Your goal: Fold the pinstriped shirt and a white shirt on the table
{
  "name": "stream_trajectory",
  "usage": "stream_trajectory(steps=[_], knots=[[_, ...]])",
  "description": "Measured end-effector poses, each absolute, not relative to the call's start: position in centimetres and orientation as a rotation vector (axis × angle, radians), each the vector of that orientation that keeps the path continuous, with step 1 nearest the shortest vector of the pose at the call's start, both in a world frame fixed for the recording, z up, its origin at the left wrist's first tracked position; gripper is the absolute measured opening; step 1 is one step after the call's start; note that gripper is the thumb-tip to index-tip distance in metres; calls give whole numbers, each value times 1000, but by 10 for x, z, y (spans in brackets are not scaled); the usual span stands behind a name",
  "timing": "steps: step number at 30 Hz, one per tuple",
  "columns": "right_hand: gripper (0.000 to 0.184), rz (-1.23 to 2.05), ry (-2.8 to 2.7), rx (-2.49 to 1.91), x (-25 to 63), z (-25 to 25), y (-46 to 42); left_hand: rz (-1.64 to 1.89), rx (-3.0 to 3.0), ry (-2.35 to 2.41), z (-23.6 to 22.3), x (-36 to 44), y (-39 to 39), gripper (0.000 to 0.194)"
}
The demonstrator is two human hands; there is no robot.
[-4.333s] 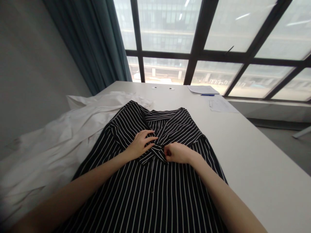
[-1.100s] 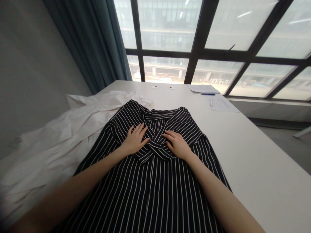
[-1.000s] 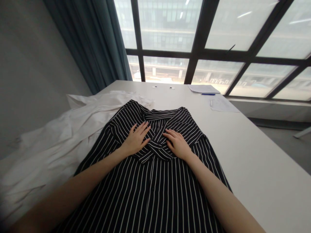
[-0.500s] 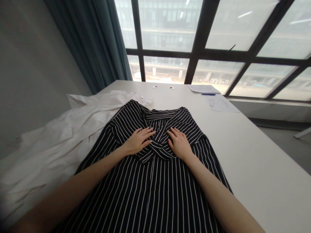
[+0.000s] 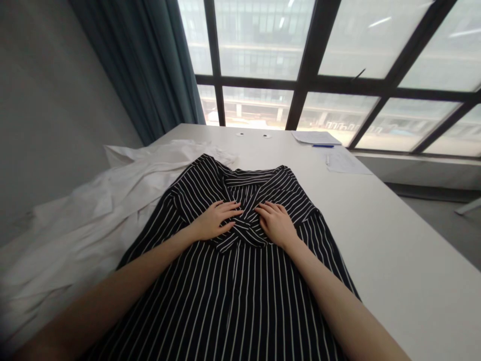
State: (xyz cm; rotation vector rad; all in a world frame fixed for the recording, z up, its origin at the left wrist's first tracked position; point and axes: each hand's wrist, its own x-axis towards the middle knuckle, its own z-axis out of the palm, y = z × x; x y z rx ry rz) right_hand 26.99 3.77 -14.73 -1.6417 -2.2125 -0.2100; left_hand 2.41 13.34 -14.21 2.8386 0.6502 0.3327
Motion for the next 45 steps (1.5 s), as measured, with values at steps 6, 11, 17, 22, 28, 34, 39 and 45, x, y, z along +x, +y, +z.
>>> stream_trajectory(steps=[6, 11, 17, 22, 28, 34, 39, 45], knots=[[38, -225, -2201, -1524, 272, -141, 36, 327, 2829, 650, -141, 24, 133, 42], [37, -42, -2359, -1437, 270, -141, 36, 344, 2827, 647, -142, 24, 133, 43], [36, -151, -2146, -1690, 275, -153, 41, 366, 2829, 634, -144, 24, 134, 42], [33, -201, -2087, -1649, 276, -147, 39, 350, 2828, 638, -142, 24, 134, 42], [30, -144, -2194, -1486, 270, -134, 34, 369, 2827, 640, -143, 24, 134, 42], [30, -159, -2135, -1543, 275, -136, 36, 364, 2819, 638, -142, 24, 134, 42], [30, -200, -2083, -1601, 278, -138, 38, 338, 2816, 643, -140, 24, 134, 41], [27, -232, -2022, -1600, 277, -136, 36, 356, 2830, 627, -142, 23, 135, 42]])
